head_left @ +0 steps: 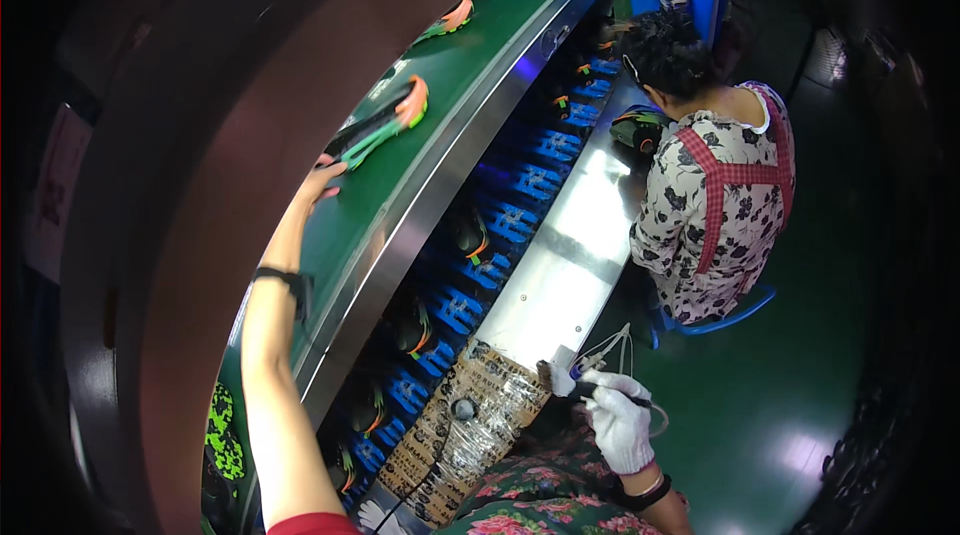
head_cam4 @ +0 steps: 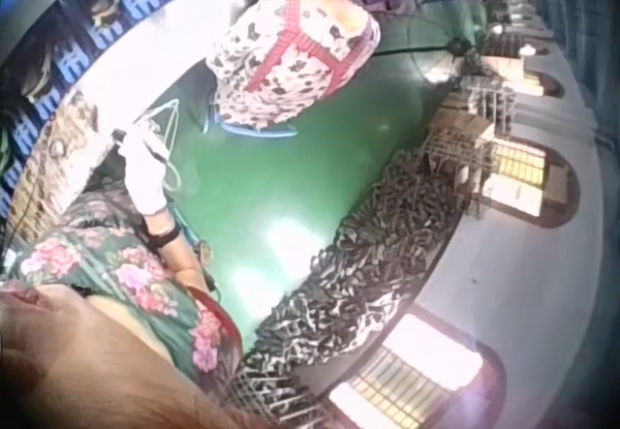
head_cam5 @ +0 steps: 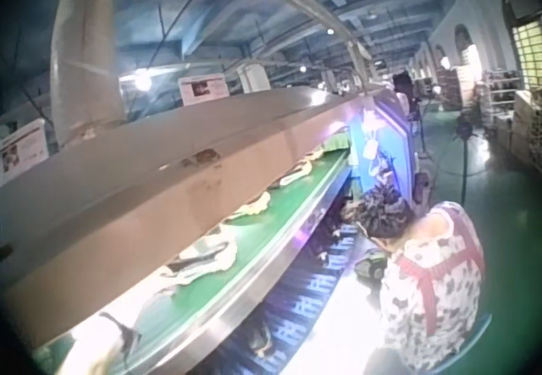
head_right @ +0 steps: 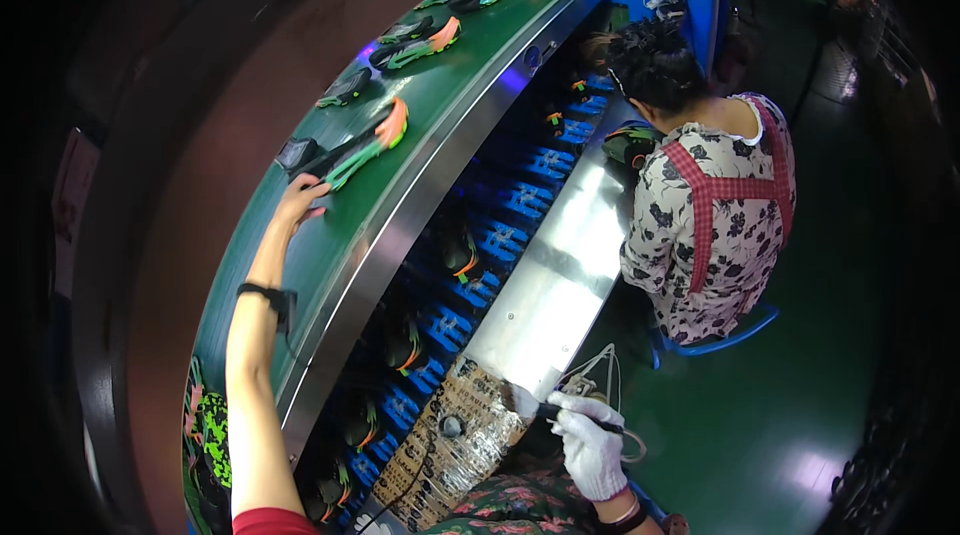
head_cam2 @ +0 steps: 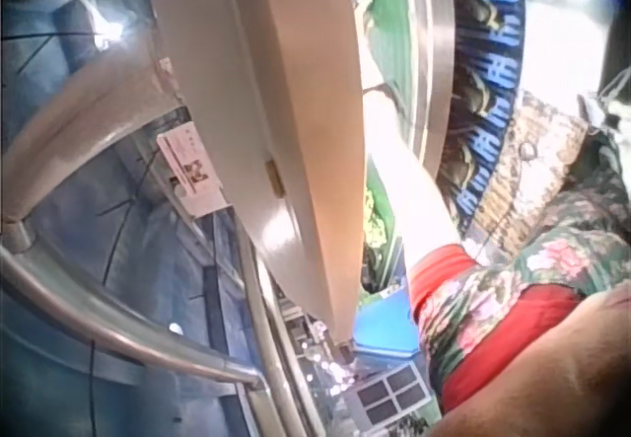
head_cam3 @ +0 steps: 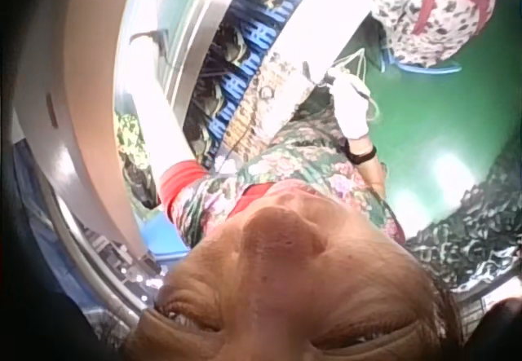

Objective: Applying glue or adhesive to the underside of shoe soles using a brush tool.

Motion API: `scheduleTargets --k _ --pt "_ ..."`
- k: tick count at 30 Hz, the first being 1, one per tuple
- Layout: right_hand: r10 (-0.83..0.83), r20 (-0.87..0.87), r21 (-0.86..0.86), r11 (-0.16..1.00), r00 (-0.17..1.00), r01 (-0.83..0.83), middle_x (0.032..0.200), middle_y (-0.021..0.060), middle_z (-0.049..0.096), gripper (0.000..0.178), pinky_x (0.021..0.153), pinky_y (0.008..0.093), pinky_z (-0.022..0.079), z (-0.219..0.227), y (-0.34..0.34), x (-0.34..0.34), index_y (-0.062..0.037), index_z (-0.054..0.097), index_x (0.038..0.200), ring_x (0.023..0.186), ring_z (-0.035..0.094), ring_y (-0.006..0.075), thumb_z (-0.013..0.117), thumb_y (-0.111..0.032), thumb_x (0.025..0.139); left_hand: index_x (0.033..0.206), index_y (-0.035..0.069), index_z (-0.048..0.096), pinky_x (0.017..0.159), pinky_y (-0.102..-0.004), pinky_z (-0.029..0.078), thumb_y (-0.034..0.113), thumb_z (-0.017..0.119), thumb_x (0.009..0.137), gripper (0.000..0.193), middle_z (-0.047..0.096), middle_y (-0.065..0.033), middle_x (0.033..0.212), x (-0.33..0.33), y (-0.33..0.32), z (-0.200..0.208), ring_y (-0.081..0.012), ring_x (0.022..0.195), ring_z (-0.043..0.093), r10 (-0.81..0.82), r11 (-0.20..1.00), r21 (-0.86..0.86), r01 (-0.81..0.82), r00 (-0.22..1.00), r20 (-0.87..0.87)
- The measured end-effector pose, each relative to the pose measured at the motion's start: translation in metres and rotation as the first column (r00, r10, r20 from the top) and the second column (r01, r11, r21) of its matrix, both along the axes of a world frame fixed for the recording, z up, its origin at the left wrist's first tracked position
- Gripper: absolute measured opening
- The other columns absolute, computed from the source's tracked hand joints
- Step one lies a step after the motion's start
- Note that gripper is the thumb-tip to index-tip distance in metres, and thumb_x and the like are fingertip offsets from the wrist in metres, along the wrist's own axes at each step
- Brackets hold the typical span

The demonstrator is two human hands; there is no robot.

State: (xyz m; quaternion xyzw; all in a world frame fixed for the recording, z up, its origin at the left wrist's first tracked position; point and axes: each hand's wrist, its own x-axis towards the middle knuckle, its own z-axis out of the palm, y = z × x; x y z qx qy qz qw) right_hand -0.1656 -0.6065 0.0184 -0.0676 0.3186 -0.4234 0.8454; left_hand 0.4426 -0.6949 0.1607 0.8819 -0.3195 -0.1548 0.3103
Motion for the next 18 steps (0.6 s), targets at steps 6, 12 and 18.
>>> scheduleTargets --k 6,12,18 --pt "0.212 0.028 -0.115 0.971 0.977 -0.208 0.093 0.0110 0.072 0.017 0.074 0.0287 0.057 0.004 -0.012 0.031 0.0012 0.074 0.095 0.082 0.069 0.0196 0.066 0.012 0.085 0.094 0.014 0.062 0.072 -0.0322 0.058 0.027 0.076 0.094 0.019 0.052 0.0016 0.088 -0.109 0.190 0.030 -0.0103 0.083 0.058 0.178 0.890 -0.366 -0.271 0.947 -0.269" --pt "0.344 0.060 -0.102 0.936 0.937 -0.337 0.093 0.0085 0.070 0.015 0.071 0.0267 0.054 0.021 -0.010 0.059 -0.0023 0.072 0.094 0.080 0.066 0.0163 0.066 0.009 0.086 0.157 0.017 0.041 0.099 -0.0339 0.054 -0.009 0.050 0.080 0.082 0.062 -0.0092 0.127 -0.220 0.337 0.008 -0.0232 0.117 0.063 0.326 0.656 -0.633 -0.412 0.910 -0.255" --pt "0.561 0.173 -0.262 0.819 0.810 -0.511 0.115 0.0202 0.072 0.022 0.079 0.0300 0.058 0.045 0.025 0.092 0.0036 0.072 0.106 0.093 0.071 0.0227 0.065 0.009 0.086 0.136 0.000 0.061 0.108 -0.0325 0.042 0.006 0.066 0.079 0.057 0.061 -0.0109 0.138 -0.329 0.386 -0.083 -0.0194 0.120 0.058 0.408 0.678 -0.469 -0.566 0.820 -0.401"
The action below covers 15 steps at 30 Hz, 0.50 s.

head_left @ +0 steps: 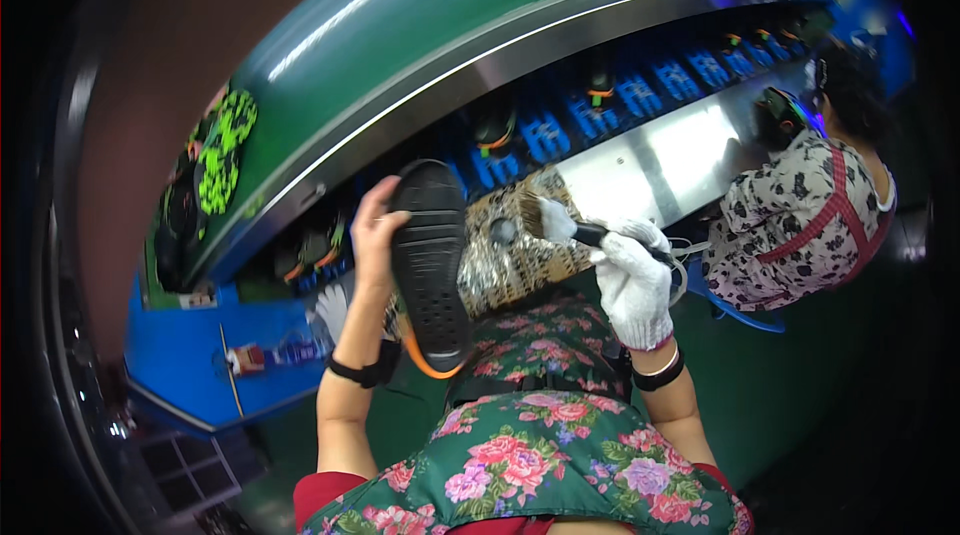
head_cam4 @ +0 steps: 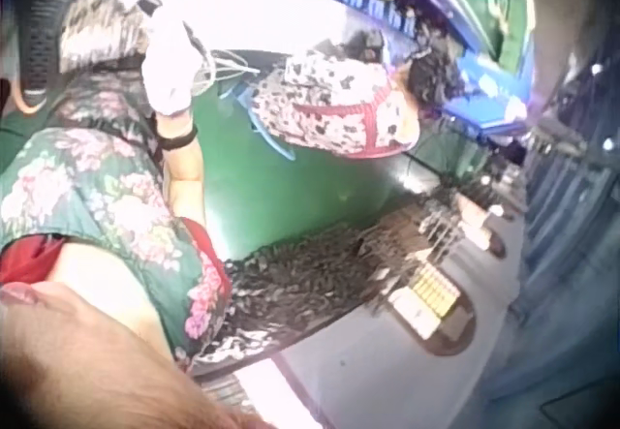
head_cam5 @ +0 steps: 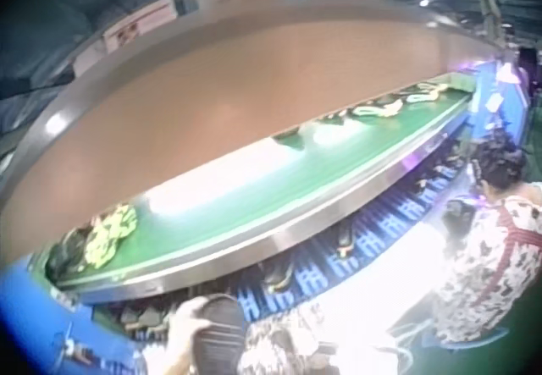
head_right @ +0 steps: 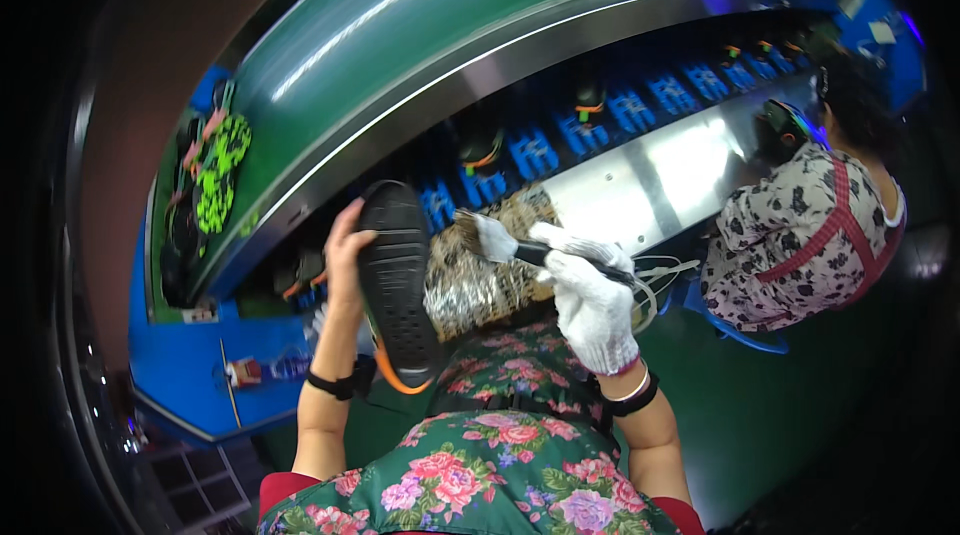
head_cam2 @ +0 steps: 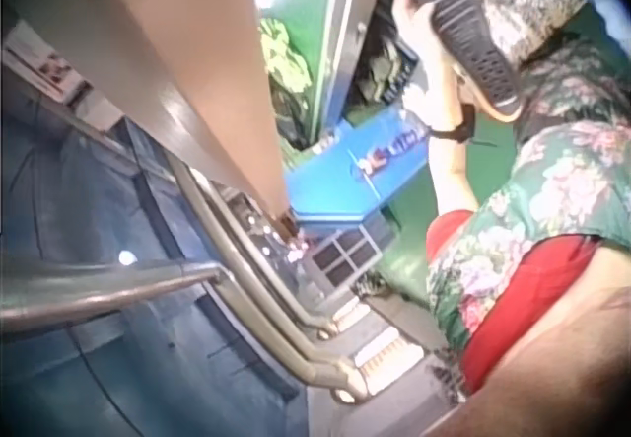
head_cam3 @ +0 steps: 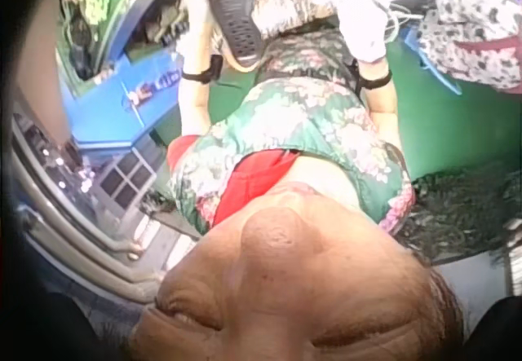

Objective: Applying glue or adhesive to the underside of shoe soles using a brush tool.

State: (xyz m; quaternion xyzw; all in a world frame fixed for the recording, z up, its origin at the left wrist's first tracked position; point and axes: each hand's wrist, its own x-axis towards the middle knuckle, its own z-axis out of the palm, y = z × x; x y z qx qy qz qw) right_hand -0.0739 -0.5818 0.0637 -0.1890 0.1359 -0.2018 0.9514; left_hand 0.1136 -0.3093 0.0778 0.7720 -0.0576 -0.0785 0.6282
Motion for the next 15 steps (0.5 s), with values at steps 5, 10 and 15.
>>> scheduleTargets --k 5,10,15 --pt "0.340 -0.031 -0.213 0.917 0.940 -0.338 0.117 0.0186 0.073 0.028 0.088 0.0302 0.058 0.017 0.043 0.029 0.0066 0.072 0.116 0.097 0.072 0.0202 0.068 0.007 0.088 0.123 -0.004 0.063 0.086 -0.0353 0.061 0.030 0.064 0.094 0.045 0.071 -0.0165 0.114 -0.053 0.019 -0.067 -0.0255 0.094 0.073 -0.063 0.873 -0.391 -0.291 0.728 -0.683" --pt "0.435 -0.109 -0.301 0.842 0.894 -0.447 0.120 0.0178 0.073 0.029 0.096 0.0321 0.057 0.017 0.074 0.050 0.0059 0.071 0.119 0.105 0.071 0.0199 0.071 0.004 0.089 0.144 -0.003 0.048 0.096 -0.0503 0.058 0.077 0.038 0.094 0.095 0.062 -0.0289 0.131 -0.120 0.032 -0.082 -0.0388 0.113 0.068 -0.424 0.709 -0.679 -0.191 0.654 -0.626" --pt "0.455 -0.130 -0.396 0.791 0.881 -0.467 0.119 0.0153 0.073 0.029 0.094 0.0314 0.057 0.017 0.083 0.056 0.0060 0.071 0.119 0.103 0.071 0.0184 0.071 0.002 0.091 0.146 0.001 0.047 0.103 -0.0548 0.052 0.098 0.022 0.079 0.120 0.064 -0.0243 0.124 -0.114 0.049 -0.074 -0.0410 0.117 0.065 -0.739 0.325 -0.914 -0.243 0.539 -0.405"
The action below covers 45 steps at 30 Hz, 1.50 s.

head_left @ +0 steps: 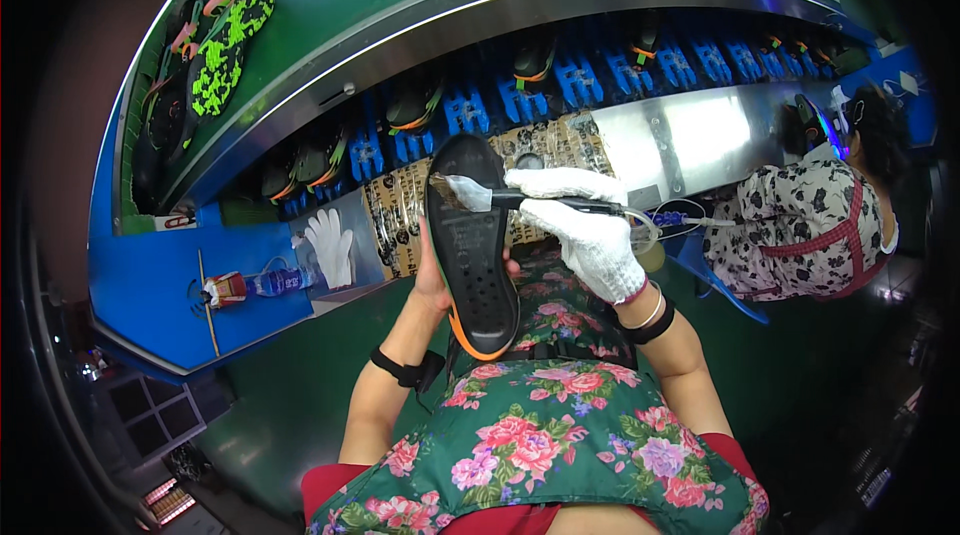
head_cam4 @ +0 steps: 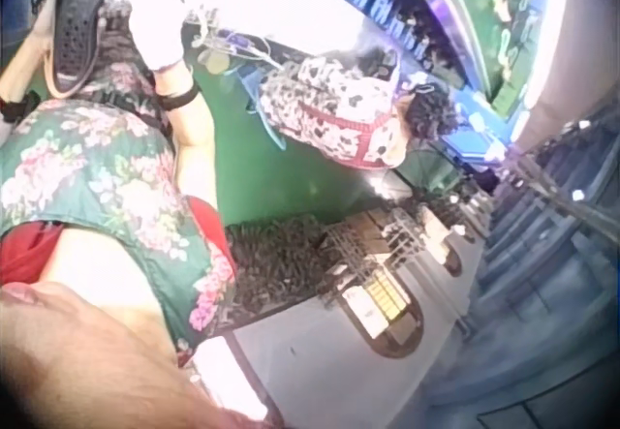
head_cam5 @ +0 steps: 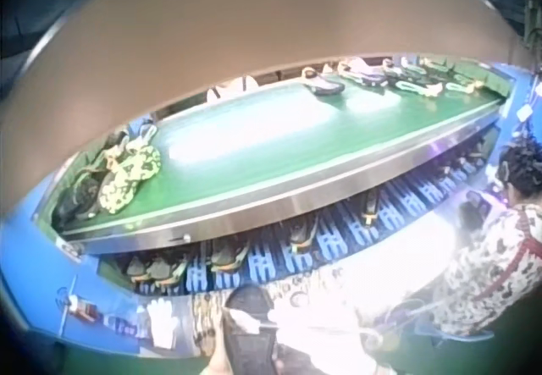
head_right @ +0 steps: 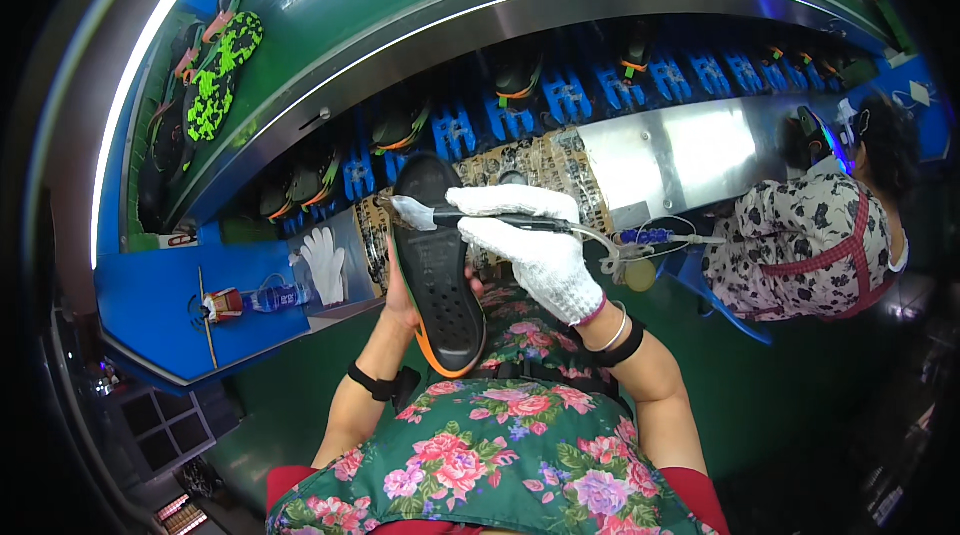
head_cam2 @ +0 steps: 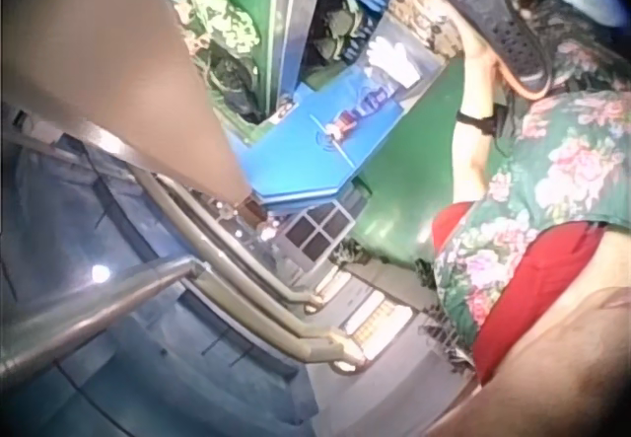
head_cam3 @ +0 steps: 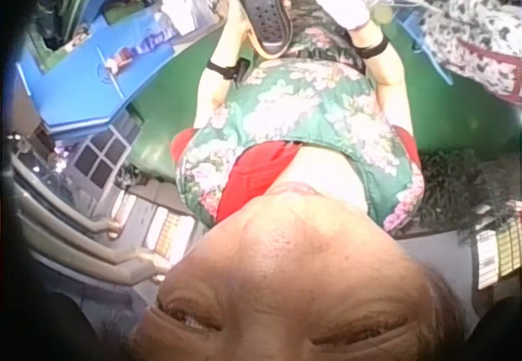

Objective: Applying glue or adhesive to the underside of shoe soles using a brush tool.

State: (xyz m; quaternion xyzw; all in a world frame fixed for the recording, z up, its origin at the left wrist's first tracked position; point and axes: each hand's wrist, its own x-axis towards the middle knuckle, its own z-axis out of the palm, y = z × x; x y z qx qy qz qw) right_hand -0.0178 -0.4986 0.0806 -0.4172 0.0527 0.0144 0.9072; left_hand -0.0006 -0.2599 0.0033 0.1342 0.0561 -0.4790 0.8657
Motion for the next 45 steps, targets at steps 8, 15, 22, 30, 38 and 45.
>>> scheduleTargets --k 8,15,22,30,38,45 --pt "0.001 0.363 -0.525 0.826 0.932 0.204 0.101 0.0133 0.076 0.030 0.077 0.0329 0.059 0.018 0.003 0.026 0.0006 0.073 0.116 0.088 0.073 0.0196 0.073 0.003 0.087 0.151 0.007 0.043 0.101 -0.0537 0.053 0.093 0.021 0.085 0.110 0.059 -0.0203 0.138 0.024 -0.036 0.052 -0.0374 0.121 0.063 0.330 0.935 -0.097 -0.340 0.938 -0.106" --pt "0.088 0.691 -0.680 0.415 0.718 0.604 0.113 0.0150 0.074 0.035 0.085 0.0369 0.057 0.030 -0.010 0.041 -0.0024 0.074 0.118 0.098 0.072 0.0270 0.073 -0.001 0.083 0.157 0.013 0.039 0.114 -0.0456 0.043 0.083 0.020 0.095 0.095 0.049 -0.0093 0.153 0.017 -0.061 0.053 -0.0289 0.136 0.052 0.485 0.870 -0.117 -0.479 0.874 0.026" --pt "0.294 0.660 -0.750 0.326 0.692 0.576 0.126 0.0148 0.070 0.042 0.091 0.0413 0.054 0.036 0.003 0.027 -0.0055 0.071 0.124 0.109 0.069 0.0321 0.071 -0.006 0.082 0.156 0.010 0.037 0.114 -0.0425 0.042 0.090 0.019 0.089 0.107 0.053 -0.0095 0.148 0.002 -0.070 0.049 -0.0254 0.134 0.053 0.222 0.737 0.537 -0.410 0.897 0.381" --pt "-0.032 0.656 -0.688 0.385 0.754 0.615 0.107 0.0111 0.077 0.027 0.081 0.0365 0.058 0.032 0.000 0.026 -0.0077 0.078 0.108 0.092 0.073 0.0278 0.076 -0.004 0.080 0.154 0.012 0.042 0.114 -0.0430 0.041 0.089 0.018 0.091 0.102 0.054 -0.0086 0.147 0.004 -0.062 0.030 -0.0260 0.134 0.052 0.435 0.894 -0.138 -0.425 0.899 0.051" --pt "-0.124 0.655 -0.533 0.624 0.745 0.572 0.112 0.0105 0.076 0.030 0.081 0.0361 0.058 0.018 0.011 0.014 -0.0087 0.077 0.112 0.095 0.072 0.0272 0.075 -0.005 0.082 0.152 0.010 0.044 0.112 -0.0435 0.043 0.090 0.020 0.089 0.104 0.056 -0.0097 0.143 0.015 -0.051 0.030 -0.0267 0.130 0.054 0.429 0.901 -0.006 -0.433 0.891 0.147" --pt "-0.023 0.682 -0.535 0.666 0.731 0.520 0.108 0.0074 0.076 0.028 0.079 0.0352 0.058 0.015 0.022 0.004 -0.0096 0.078 0.110 0.092 0.071 0.0257 0.075 -0.007 0.082 0.149 0.009 0.045 0.110 -0.0441 0.045 0.091 0.023 0.088 0.105 0.058 -0.0108 0.139 0.009 -0.049 0.028 -0.0274 0.127 0.056 0.296 0.934 0.155 -0.323 0.940 0.171"
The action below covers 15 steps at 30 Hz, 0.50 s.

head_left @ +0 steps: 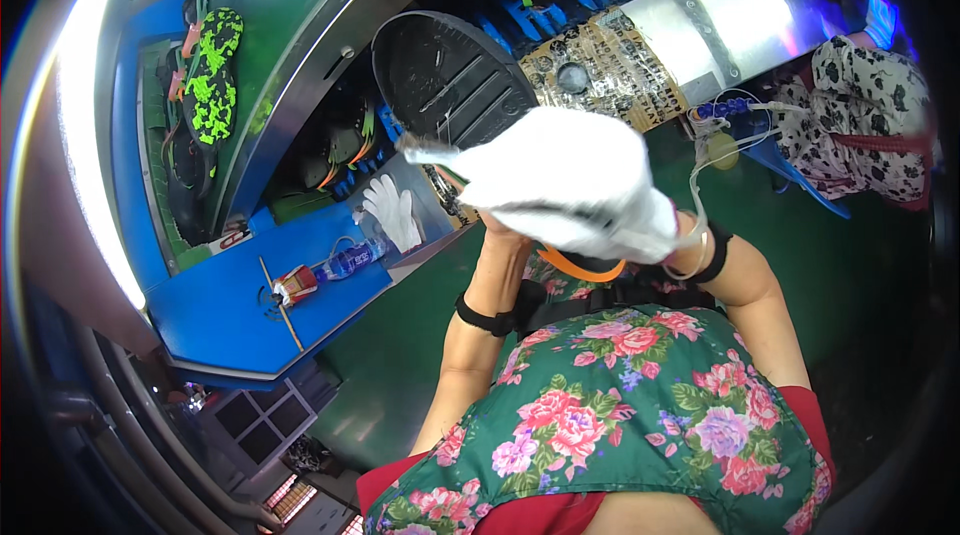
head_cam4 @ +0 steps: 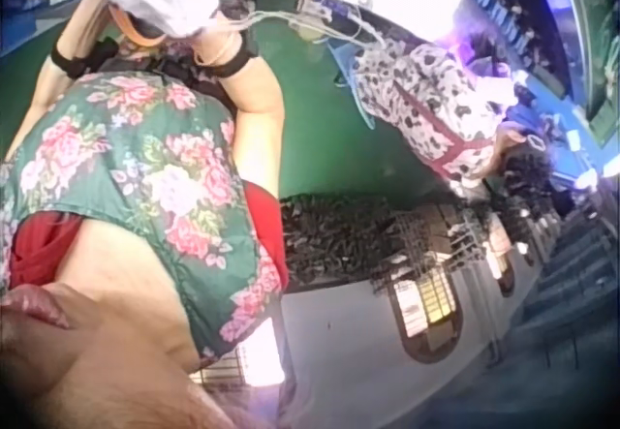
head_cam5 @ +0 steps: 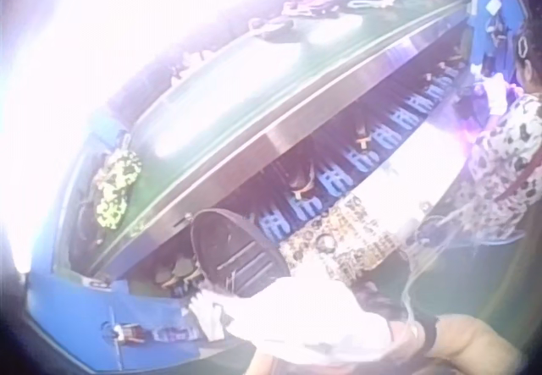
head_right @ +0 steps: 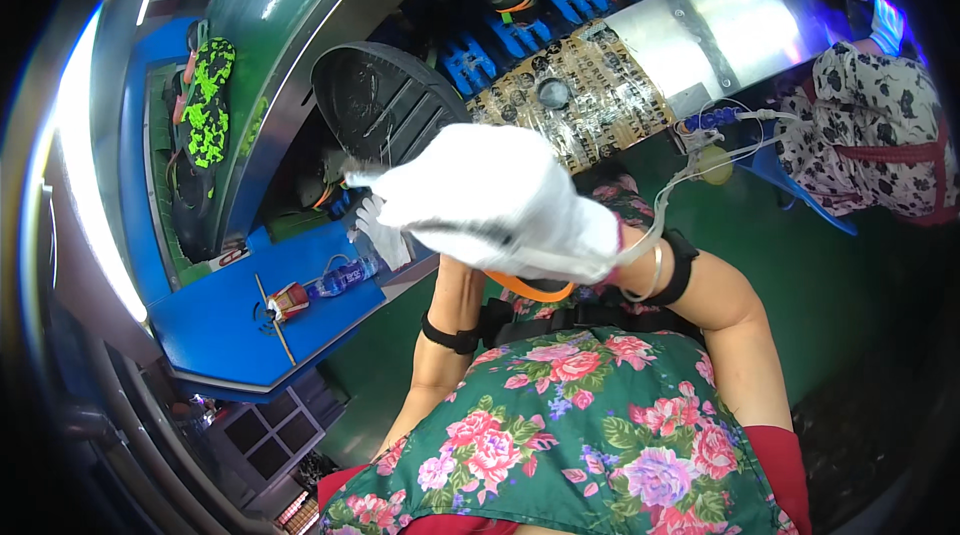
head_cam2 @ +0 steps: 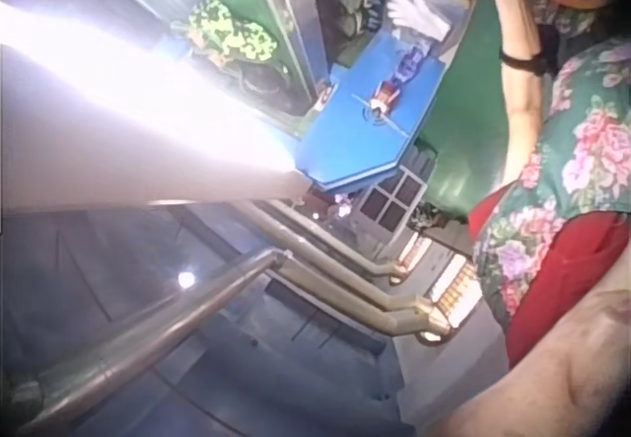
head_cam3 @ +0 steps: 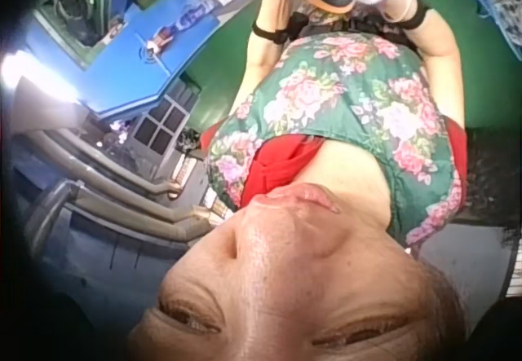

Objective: Applying glue or adhesive to the underside of shoe soles using a brush tool.

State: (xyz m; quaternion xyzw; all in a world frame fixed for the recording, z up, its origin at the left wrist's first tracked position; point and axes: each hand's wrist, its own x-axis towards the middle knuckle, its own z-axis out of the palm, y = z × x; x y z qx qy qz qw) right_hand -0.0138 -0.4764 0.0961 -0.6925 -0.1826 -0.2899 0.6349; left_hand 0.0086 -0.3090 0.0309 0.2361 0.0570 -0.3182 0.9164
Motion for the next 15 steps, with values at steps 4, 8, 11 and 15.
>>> scheduleTargets --k 4,8,11,15 --pt "-0.065 -0.042 -0.043 0.997 0.997 0.064 0.112 0.0092 0.076 0.030 0.081 0.0370 0.058 -0.010 -0.003 -0.008 -0.0096 0.077 0.112 0.096 0.071 0.0260 0.074 -0.007 0.082 0.148 0.008 0.046 0.108 -0.0444 0.046 0.092 0.024 0.087 0.106 0.059 -0.0115 0.137 -0.002 0.002 -0.003 -0.0279 0.125 0.057 -0.013 0.998 0.055 0.013 1.000 -0.003" --pt "-0.058 0.057 -0.123 0.990 0.997 0.065 0.121 0.0090 0.073 0.036 0.082 0.0364 0.058 -0.019 -0.001 -0.006 -0.0118 0.075 0.119 0.100 0.070 0.0266 0.071 -0.005 0.083 0.147 0.007 0.047 0.107 -0.0448 0.047 0.092 0.026 0.086 0.107 0.060 -0.0122 0.135 -0.003 0.004 -0.004 -0.0283 0.123 0.059 -0.019 0.995 0.097 0.019 1.000 -0.003" --pt "0.163 0.024 0.100 0.981 0.986 -0.164 0.108 0.0085 0.077 0.029 0.079 0.0353 0.058 -0.024 -0.005 -0.008 -0.0111 0.078 0.109 0.094 0.072 0.0258 0.075 -0.011 0.080 0.145 0.007 0.048 0.106 -0.0450 0.048 0.093 0.027 0.085 0.107 0.061 -0.0126 0.134 -0.003 0.006 -0.006 -0.0286 0.121 0.059 -0.014 0.991 0.133 0.014 1.000 -0.005" --pt "-0.035 0.064 -0.201 0.979 0.997 0.048 0.109 0.0094 0.076 0.027 0.078 0.0374 0.059 -0.028 -0.005 -0.017 -0.0085 0.076 0.110 0.098 0.072 0.0276 0.075 -0.012 0.082 0.144 0.006 0.049 0.104 -0.0454 0.049 0.094 0.028 0.084 0.108 0.062 -0.0133 0.132 -0.002 0.010 -0.012 -0.0291 0.119 0.061 0.027 0.984 0.176 -0.032 0.999 0.032"
